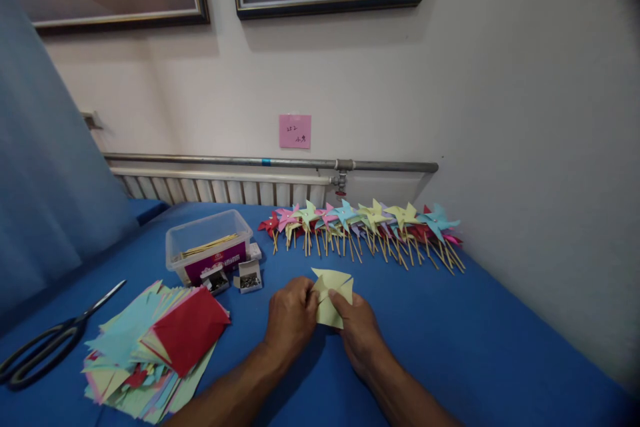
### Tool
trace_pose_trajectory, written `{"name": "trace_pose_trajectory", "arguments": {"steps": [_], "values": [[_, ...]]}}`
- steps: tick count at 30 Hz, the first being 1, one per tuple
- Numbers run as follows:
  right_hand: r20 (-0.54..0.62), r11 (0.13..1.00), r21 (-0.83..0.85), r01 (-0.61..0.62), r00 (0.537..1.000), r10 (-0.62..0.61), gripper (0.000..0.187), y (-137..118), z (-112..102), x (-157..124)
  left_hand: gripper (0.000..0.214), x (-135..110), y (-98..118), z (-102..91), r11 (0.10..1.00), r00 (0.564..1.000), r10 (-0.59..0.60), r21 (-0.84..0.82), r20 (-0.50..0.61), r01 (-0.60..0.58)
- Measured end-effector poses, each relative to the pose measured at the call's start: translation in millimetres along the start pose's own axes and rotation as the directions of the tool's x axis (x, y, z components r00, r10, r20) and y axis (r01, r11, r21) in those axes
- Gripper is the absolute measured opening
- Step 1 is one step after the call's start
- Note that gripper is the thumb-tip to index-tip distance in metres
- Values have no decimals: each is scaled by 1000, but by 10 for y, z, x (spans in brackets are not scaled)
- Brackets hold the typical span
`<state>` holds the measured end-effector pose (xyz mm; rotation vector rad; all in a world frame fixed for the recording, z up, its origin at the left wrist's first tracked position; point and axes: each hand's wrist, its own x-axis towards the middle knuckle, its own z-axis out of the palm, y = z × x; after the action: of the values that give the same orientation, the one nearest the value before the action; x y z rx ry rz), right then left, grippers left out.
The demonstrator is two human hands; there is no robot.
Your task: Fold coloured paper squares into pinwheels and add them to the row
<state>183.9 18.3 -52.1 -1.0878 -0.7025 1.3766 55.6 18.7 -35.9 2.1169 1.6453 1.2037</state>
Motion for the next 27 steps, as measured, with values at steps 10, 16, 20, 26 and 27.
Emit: {"name": "trace_pose_trajectory", "arguments": {"steps": [10,16,20,26,27], "values": [[-29,999,30,-16,999,17,38,-21,21,-18,13,-8,29,-23,999,1000,-10,49,-15,11],[-51,1000,7,-30,998,30,31,-35,22,-25,18,-33,41,-42,972,984,175,157,25,-177],[-36,1000,10,-15,999,15,32,-19,4,-5,16,-22,44,-60,983,988,152,98,38,-155],[-11,1000,17,2,1000,-2,36,0,0,3,17,10,24,-71,983,987,159,-92,-8,-159],[0,1000,20,1,1000,-1,35,-6,6,-2,18,8,24,-70,975,981,191,-110,-17,-192]]}}
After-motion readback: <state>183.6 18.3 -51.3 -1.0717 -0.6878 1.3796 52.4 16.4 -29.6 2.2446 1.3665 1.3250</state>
